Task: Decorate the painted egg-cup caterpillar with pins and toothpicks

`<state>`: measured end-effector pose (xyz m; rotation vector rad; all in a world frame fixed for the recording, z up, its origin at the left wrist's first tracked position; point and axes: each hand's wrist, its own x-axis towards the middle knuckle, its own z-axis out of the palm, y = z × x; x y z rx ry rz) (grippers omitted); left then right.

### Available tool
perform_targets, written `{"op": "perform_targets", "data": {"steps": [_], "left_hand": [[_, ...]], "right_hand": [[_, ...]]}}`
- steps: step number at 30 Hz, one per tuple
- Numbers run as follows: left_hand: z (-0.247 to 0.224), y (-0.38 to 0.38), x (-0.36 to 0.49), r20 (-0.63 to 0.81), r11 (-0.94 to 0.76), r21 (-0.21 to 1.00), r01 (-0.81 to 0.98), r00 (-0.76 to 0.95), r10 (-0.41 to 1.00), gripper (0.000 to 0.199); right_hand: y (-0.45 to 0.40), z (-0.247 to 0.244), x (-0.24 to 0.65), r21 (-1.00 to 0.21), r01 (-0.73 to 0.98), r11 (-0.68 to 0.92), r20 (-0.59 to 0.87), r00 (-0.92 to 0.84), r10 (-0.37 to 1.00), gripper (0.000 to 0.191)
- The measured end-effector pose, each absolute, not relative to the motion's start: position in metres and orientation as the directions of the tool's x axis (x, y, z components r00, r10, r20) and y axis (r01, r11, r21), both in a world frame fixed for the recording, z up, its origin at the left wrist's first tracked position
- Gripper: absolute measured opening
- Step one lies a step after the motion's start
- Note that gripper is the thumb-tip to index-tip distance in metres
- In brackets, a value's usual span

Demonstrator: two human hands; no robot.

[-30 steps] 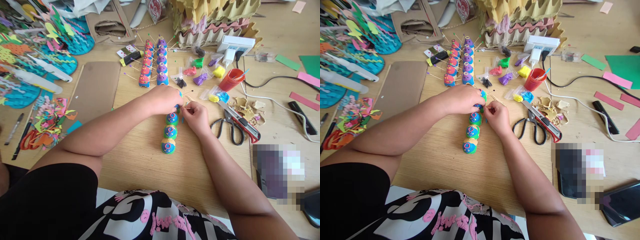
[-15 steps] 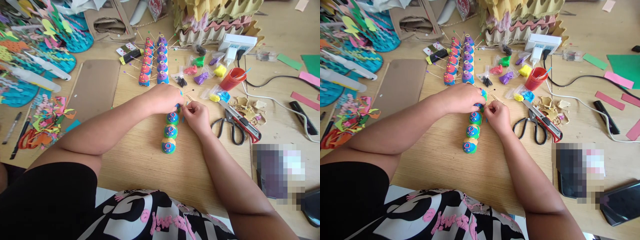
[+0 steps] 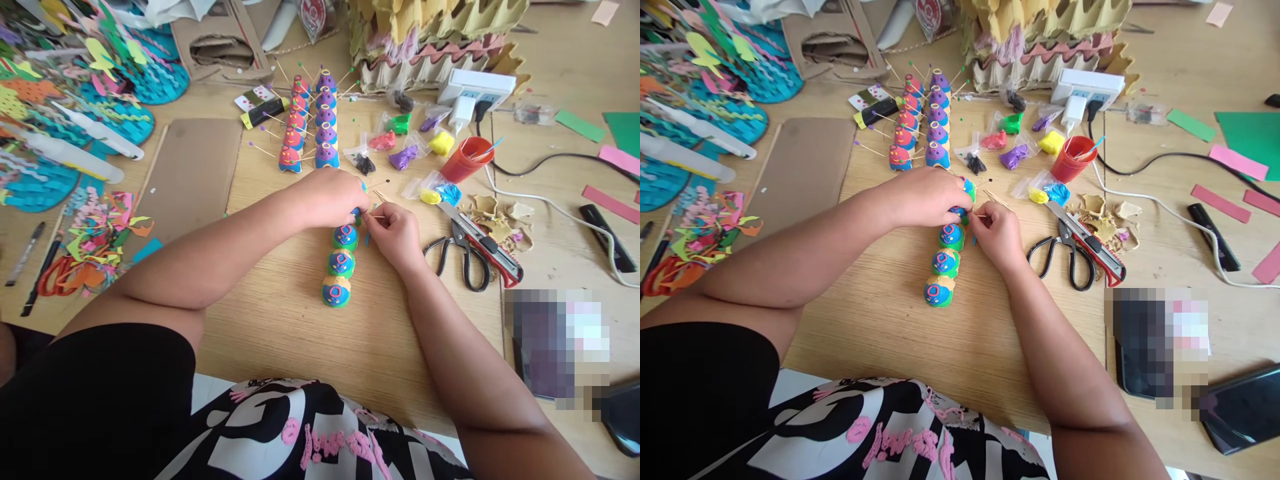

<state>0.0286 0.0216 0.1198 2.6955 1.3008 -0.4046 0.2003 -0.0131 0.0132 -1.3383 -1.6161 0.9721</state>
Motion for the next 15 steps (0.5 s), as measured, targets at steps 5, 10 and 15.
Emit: {"op": "perform_targets", "data": {"steps": [5, 10, 15], "left_hand": [[0.1197, 0.0214, 0.0282, -0.279, -0.638, -0.03, 0.769, 0.607, 0.744, 0.025], [0.1186, 0.0224, 0.0273, -0.272, -0.642, -0.016, 0.766, 0.615, 0.74, 0.025], [0.1202, 0.0229, 0.0281, -0.278, -0.643, -0.014, 0.766, 0.614, 0.738, 0.026]], "right_hand": [[-0.0142, 0.014, 0.1999, -0.924, 0.355, 0.14, 0.108, -0.109, 0.988, 0.02], [-0.0154, 0.0157, 0.1991, -0.929, 0.351, 0.118, 0.091, -0.092, 0.992, 0.022], [-0.0169, 0.0155, 0.1982, -0.927, 0.351, 0.13, 0.104, -0.093, 0.99, 0.021]]}}
